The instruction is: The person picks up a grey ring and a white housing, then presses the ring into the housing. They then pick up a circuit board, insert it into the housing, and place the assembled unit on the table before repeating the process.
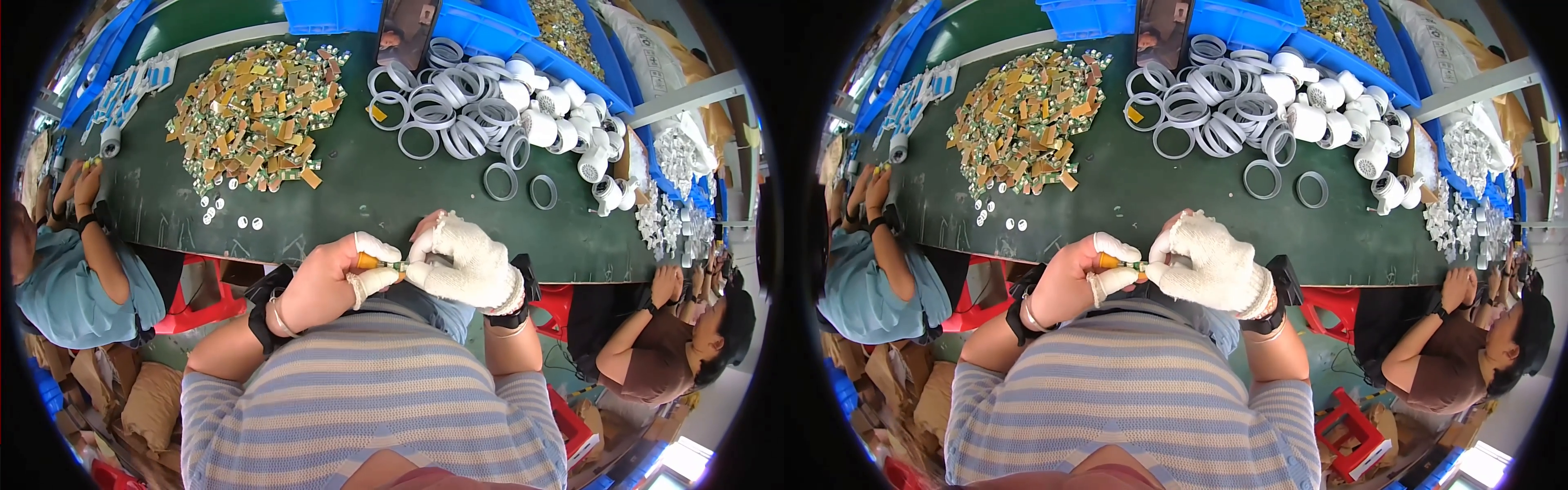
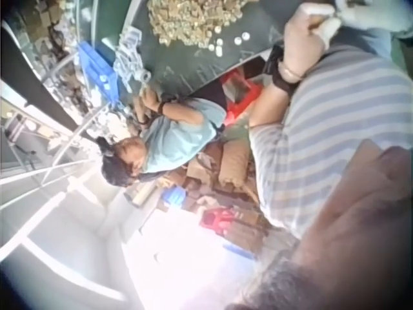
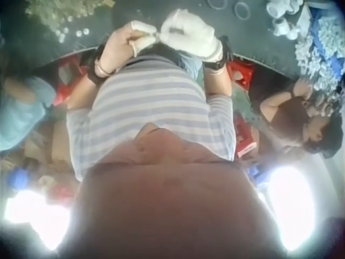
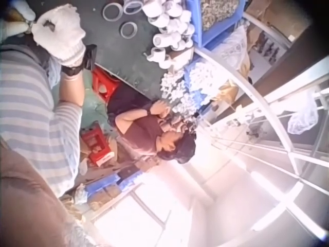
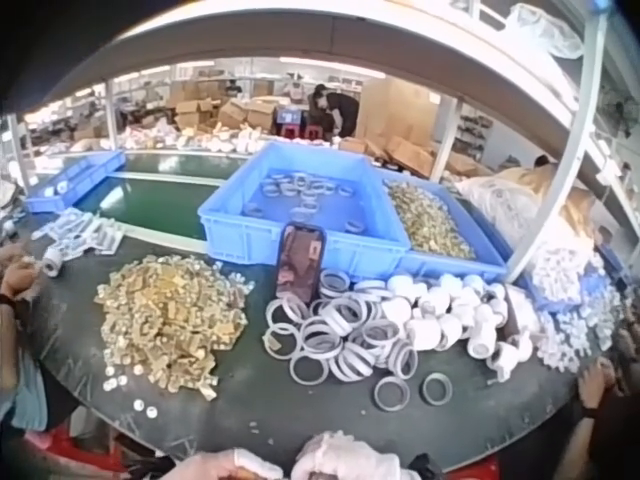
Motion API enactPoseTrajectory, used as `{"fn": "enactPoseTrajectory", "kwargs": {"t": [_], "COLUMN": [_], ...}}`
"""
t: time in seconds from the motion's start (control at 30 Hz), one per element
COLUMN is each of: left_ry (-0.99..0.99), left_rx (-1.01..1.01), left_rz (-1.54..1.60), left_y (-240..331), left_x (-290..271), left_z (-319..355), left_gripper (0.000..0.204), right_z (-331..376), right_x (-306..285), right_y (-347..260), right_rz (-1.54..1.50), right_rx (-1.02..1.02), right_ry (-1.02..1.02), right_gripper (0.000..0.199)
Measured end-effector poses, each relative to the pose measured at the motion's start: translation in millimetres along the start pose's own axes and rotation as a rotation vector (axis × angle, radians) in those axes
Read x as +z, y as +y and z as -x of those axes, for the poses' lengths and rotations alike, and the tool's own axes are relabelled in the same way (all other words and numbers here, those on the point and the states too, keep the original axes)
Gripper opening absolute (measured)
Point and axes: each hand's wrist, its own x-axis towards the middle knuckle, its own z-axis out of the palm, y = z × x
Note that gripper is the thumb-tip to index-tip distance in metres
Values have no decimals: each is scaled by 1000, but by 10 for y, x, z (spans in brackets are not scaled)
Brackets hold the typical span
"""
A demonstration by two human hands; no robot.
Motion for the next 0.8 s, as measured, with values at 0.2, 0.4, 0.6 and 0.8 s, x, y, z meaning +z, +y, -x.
{"fn": "enactPoseTrajectory", "kwargs": {"t": [0.2, 0.4, 0.6, 0.8], "left_ry": [46, 73, 132, 121], "left_rx": [134, 155, 352, 288], "left_rz": [-282, -316, -614, -323], "left_y": [-27, 120, 9, 188], "left_x": [-71, -87, -42, -267], "left_z": [-8, 21, 130, 240], "left_gripper": [26, 19, 20, 20], "right_z": [-101, -186, -177, -141], "right_x": [-71, -1, 88, 146], "right_y": [-70, -121, -95, -289], "right_rz": [77, 369, 284, 338], "right_rx": [64, -197, -276, -156], "right_ry": [-122, 46, 1, 49], "right_gripper": [16, 14, 19, 33]}}
